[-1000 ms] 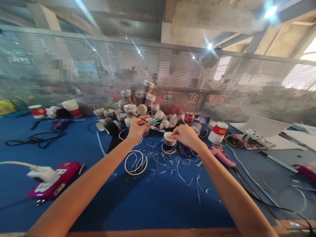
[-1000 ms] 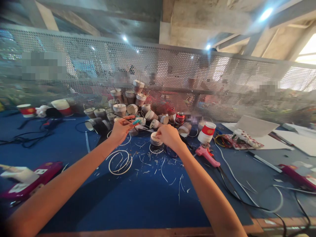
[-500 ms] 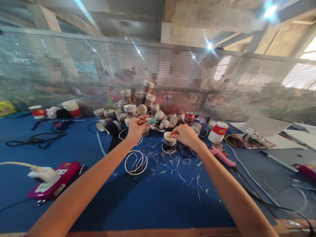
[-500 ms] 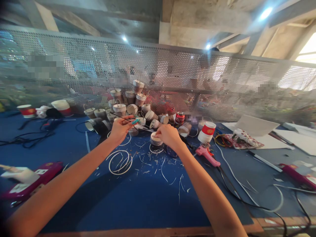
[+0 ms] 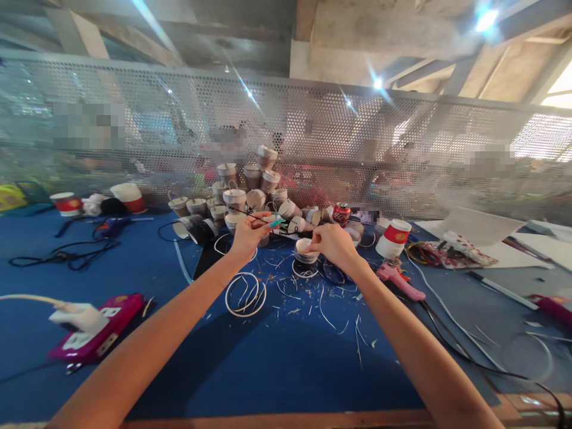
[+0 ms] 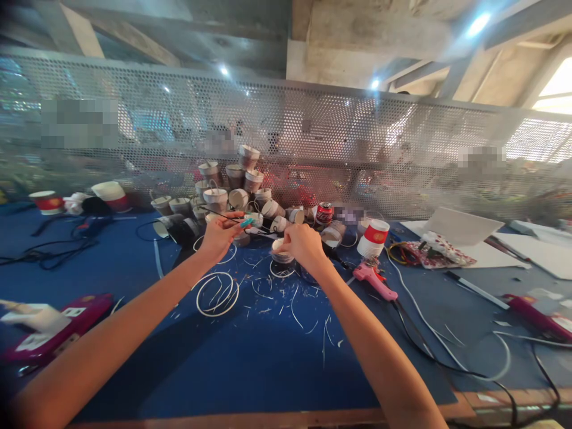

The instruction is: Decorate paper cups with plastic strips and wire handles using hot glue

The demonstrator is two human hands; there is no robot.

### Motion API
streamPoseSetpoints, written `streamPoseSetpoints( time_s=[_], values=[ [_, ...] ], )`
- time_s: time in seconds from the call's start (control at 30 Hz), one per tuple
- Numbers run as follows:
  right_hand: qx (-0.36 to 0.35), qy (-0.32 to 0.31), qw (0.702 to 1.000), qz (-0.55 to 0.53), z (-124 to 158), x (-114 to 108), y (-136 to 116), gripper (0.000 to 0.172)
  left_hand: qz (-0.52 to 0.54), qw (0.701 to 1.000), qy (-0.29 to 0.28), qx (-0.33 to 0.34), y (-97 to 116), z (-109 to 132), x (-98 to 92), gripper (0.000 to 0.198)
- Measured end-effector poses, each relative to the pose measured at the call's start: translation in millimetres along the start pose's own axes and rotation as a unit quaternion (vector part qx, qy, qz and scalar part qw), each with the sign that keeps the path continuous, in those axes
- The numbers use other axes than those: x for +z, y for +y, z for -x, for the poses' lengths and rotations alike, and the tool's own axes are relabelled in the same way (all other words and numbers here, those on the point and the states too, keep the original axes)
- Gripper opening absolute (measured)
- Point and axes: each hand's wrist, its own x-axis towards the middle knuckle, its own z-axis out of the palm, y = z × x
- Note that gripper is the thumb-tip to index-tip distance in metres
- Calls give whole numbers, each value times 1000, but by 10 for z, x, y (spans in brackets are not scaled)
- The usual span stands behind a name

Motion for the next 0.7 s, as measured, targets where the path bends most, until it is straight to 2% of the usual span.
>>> streamPoseSetpoints(
  time_s=[0.1, 0.2, 0.5, 0.7],
  values=[
    [-37, -32, 998, -26, -4, -44, 40, 13, -2, 1000, 5, 16, 27, -27, -22, 49],
    [-29, -48, 998, -9, -11, -74, 73, 9, -3, 1000, 5, 23, 39, -36, -29, 50],
    [17, 15, 999, 37, -2, -48, 6, 20, -9, 1000, -16, -5, -40, -7, -25, 49],
    [-9, -35, 999, 22, -7, -61, 30, 14, -23, 1000, -10, 10, -31, -36, -52, 47]
  ],
)
